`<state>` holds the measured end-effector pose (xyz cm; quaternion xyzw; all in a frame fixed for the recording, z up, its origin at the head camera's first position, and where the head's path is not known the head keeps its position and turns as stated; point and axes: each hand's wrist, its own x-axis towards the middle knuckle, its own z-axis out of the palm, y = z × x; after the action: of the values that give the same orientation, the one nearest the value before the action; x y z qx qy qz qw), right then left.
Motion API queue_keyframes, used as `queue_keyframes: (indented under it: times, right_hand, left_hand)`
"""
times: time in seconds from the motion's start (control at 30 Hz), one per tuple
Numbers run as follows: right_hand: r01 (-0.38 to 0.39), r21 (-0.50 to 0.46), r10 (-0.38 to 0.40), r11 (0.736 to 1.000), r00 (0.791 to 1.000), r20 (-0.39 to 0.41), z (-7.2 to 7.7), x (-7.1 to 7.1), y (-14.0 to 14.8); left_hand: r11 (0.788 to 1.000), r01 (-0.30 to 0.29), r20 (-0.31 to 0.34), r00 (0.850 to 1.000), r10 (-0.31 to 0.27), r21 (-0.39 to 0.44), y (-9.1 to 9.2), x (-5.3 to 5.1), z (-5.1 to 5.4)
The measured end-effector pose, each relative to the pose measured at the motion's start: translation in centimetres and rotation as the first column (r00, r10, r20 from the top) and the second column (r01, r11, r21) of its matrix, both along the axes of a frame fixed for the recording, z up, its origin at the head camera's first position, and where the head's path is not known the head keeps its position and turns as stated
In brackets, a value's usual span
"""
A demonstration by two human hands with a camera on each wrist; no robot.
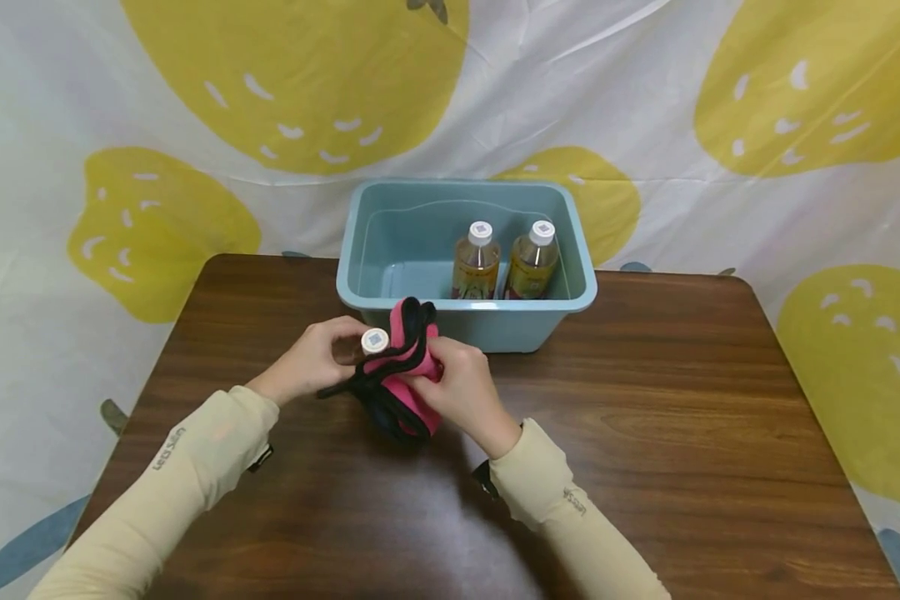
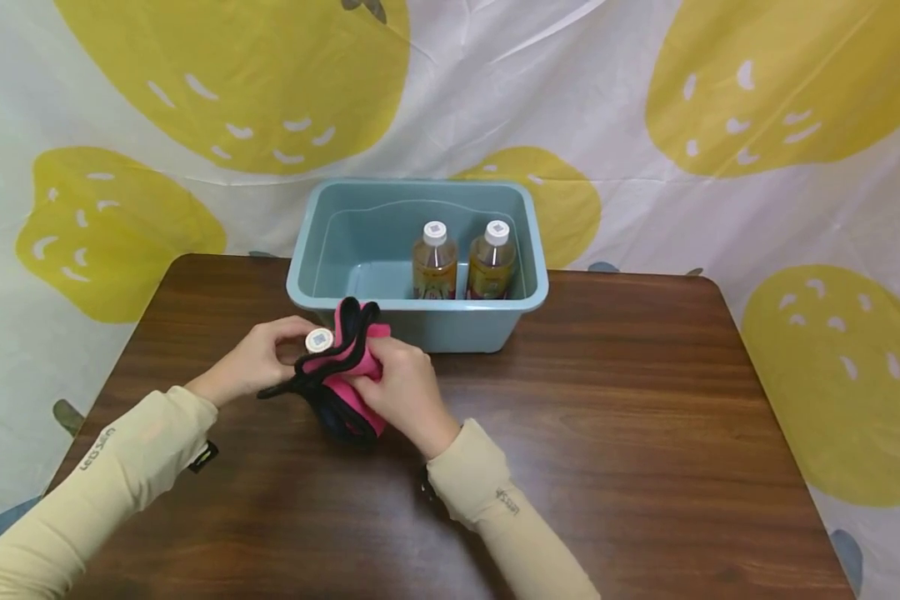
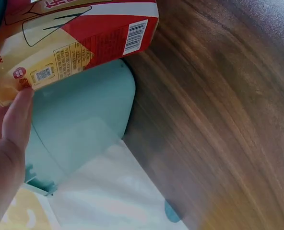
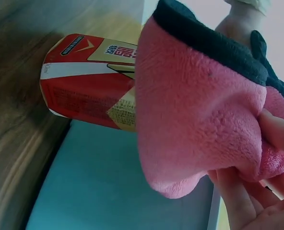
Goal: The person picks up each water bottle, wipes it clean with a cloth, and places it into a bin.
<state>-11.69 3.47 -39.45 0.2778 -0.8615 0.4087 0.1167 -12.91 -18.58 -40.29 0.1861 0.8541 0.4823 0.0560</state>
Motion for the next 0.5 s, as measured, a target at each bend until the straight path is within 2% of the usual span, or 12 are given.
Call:
queue_keyframes:
  times: [0.1,0.2,0.37,0.5]
  right_hand:
    - [-0.001,0.052,0.001,0.999,1.000,-0.005,0.02,-0.16,-0.53]
    - [0.009,0.074,-0.011,0.997,1.000,0.027,0.16,-0.35,-0.86]
    - [0.017,0.115,-0.028,0.993,0.995,0.091,0.30,-0.61,-1.08]
    - [0.018,0.151,-0.032,0.988,0.995,0.091,0.19,-0.39,-1.06]
  left_hand:
    - [1.000,0.009,0.045,0.999,-0.010,0.020,-0.16,-0.04,-0.01]
    - [0.999,0.033,0.064,0.997,-0.036,0.043,-0.32,-0.09,0.09]
    - [0.999,0.045,0.052,0.998,-0.047,0.025,-0.48,-0.25,0.26]
    - [0.999,0.026,0.023,0.999,-0.025,-0.032,-0.44,-0.32,0.21]
